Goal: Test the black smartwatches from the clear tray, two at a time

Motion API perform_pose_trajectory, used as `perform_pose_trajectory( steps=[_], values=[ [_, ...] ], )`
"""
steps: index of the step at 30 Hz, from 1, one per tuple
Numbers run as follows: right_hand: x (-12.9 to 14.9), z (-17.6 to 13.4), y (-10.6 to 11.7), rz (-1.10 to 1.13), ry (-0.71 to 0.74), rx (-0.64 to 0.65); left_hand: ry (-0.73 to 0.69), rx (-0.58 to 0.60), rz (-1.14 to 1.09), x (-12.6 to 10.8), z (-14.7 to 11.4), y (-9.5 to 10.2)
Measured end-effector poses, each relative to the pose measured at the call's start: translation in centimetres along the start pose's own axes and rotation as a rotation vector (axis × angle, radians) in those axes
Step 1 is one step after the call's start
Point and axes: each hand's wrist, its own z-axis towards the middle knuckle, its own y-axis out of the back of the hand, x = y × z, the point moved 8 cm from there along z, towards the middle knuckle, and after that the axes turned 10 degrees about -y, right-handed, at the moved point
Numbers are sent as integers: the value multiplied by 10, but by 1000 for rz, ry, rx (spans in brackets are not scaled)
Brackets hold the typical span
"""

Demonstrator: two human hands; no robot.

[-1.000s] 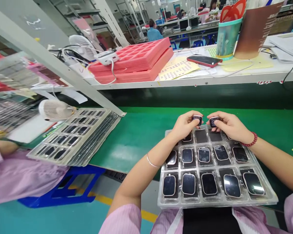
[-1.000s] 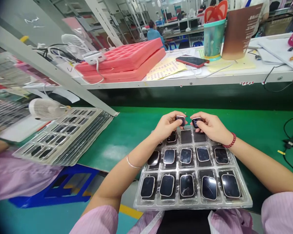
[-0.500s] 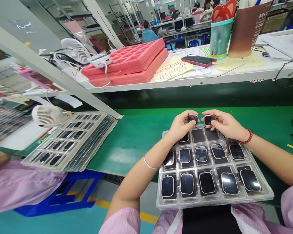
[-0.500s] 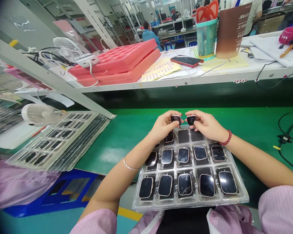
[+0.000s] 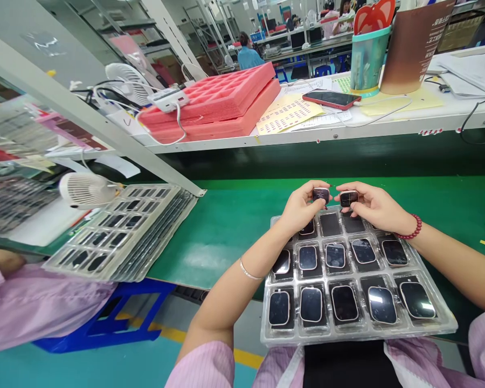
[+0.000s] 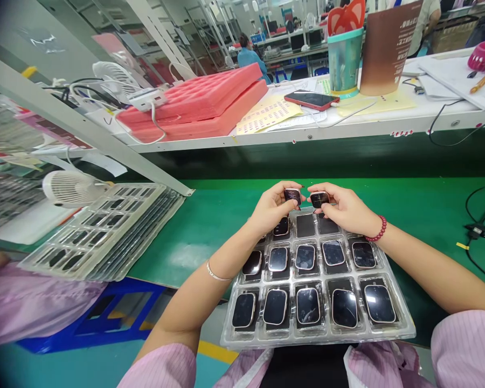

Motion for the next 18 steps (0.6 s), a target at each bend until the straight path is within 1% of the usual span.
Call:
perform_pose_trajectory(
  steps=[4, 9, 14, 18],
  values=[
    [2, 0, -1, 3, 15, 9, 11, -2, 58, 0, -1, 1],
    [-2, 1, 1, -10, -14, -10, -19, 12, 14, 1, 0, 0],
    [1, 1, 1, 13, 7, -18, -12, 24, 103, 2, -1, -1],
    [1, 1, 1, 9, -11, -16, -21, 21, 16, 1, 0, -2]
  ],
)
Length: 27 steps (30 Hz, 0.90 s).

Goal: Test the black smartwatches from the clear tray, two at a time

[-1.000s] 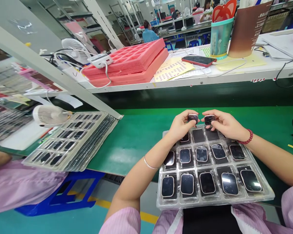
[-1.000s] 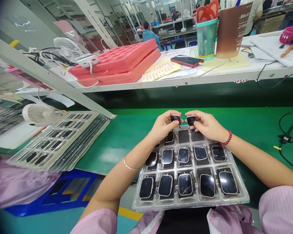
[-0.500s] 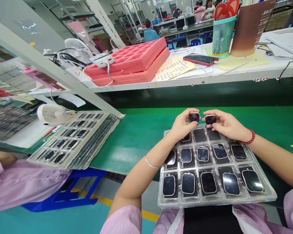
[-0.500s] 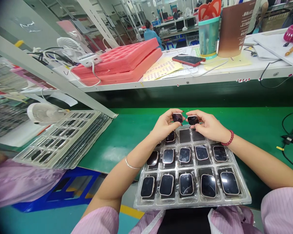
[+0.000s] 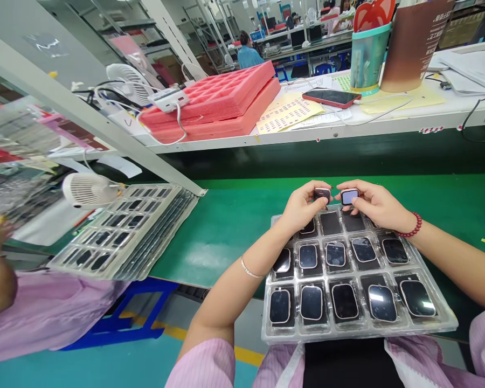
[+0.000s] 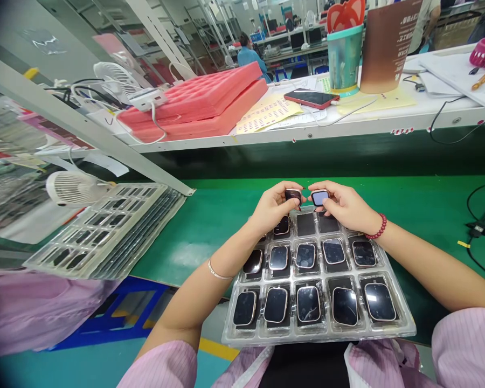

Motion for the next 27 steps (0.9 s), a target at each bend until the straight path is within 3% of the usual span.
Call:
perform_pose_trajectory(
  steps=[27],
  values=[
    [-6, 1, 0, 8, -29, 3, 2, 7, -16, 4, 1, 2]
  ],
)
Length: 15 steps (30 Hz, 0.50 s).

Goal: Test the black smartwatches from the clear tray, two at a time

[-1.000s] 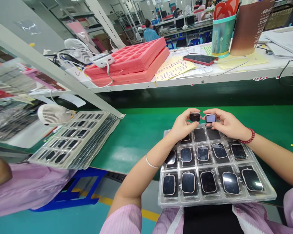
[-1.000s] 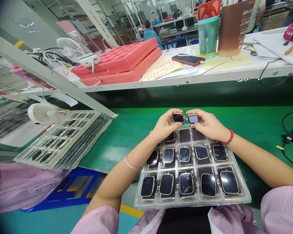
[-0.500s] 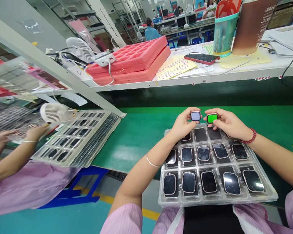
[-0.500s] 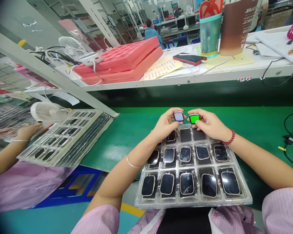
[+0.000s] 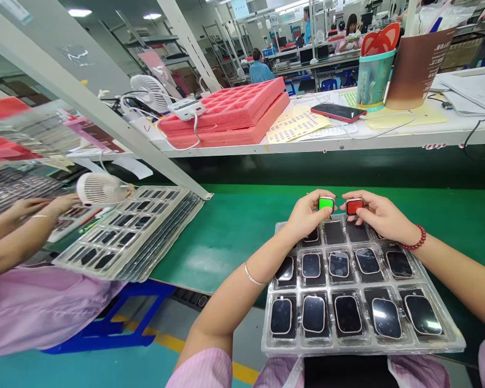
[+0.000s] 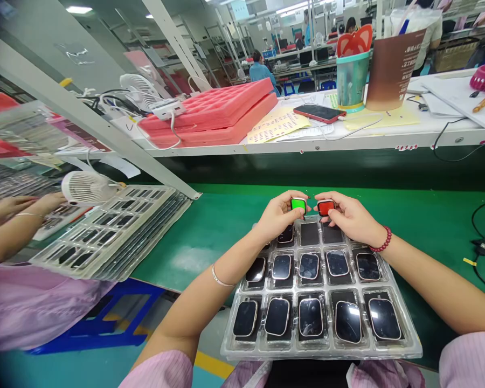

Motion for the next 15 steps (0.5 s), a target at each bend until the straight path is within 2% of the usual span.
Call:
perform_pose_trajectory(
  steps=[5, 15],
  values=[
    [2, 1, 0, 7, 24, 10, 12, -11, 78, -1, -1, 2],
    [3, 0, -2, -6, 24, 37, 13, -5, 68, -3, -2, 0]
  ],
)
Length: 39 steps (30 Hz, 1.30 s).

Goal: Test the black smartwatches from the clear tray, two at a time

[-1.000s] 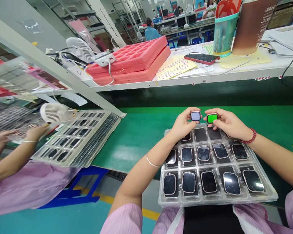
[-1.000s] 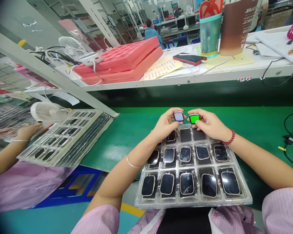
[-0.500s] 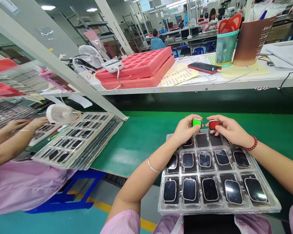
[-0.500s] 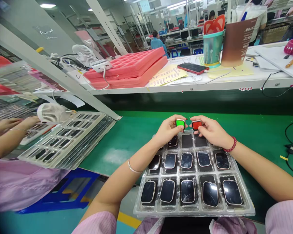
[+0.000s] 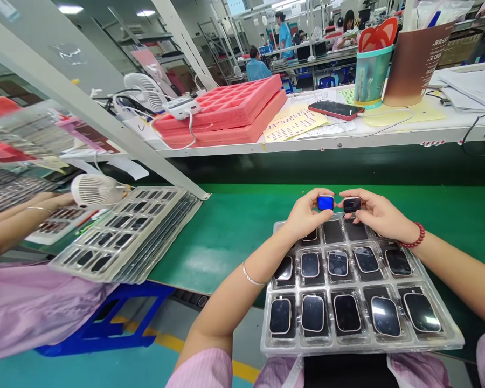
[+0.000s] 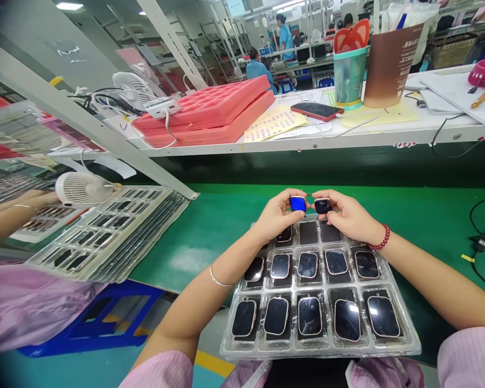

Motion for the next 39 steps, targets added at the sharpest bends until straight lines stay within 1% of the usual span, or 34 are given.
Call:
perform_pose_trajectory(
  steps=[4, 11, 18, 24, 28, 33, 39],
  values=[
    [1, 0, -1, -17, 0, 1, 2, -4, -51, 2, 1, -1],
    [-1, 0, -1, -7, 5, 7, 7, -3, 22, 1, 0, 0],
    [3, -1, -1, -16, -1, 1, -17, -5, 4, 0, 1, 0],
    [5, -1, 0, -24, 5, -14, -2, -10, 38, -2, 0, 2],
    [2, -1, 1, -22, -14, -22, -11, -16, -8, -1, 1, 2],
    [0, 0, 3, 1, -36, -26, 18, -12, -117, 1, 0, 0],
    [-1, -1, 4, 18, -47, -31, 90, -1, -93, 1, -3, -3]
  ],
)
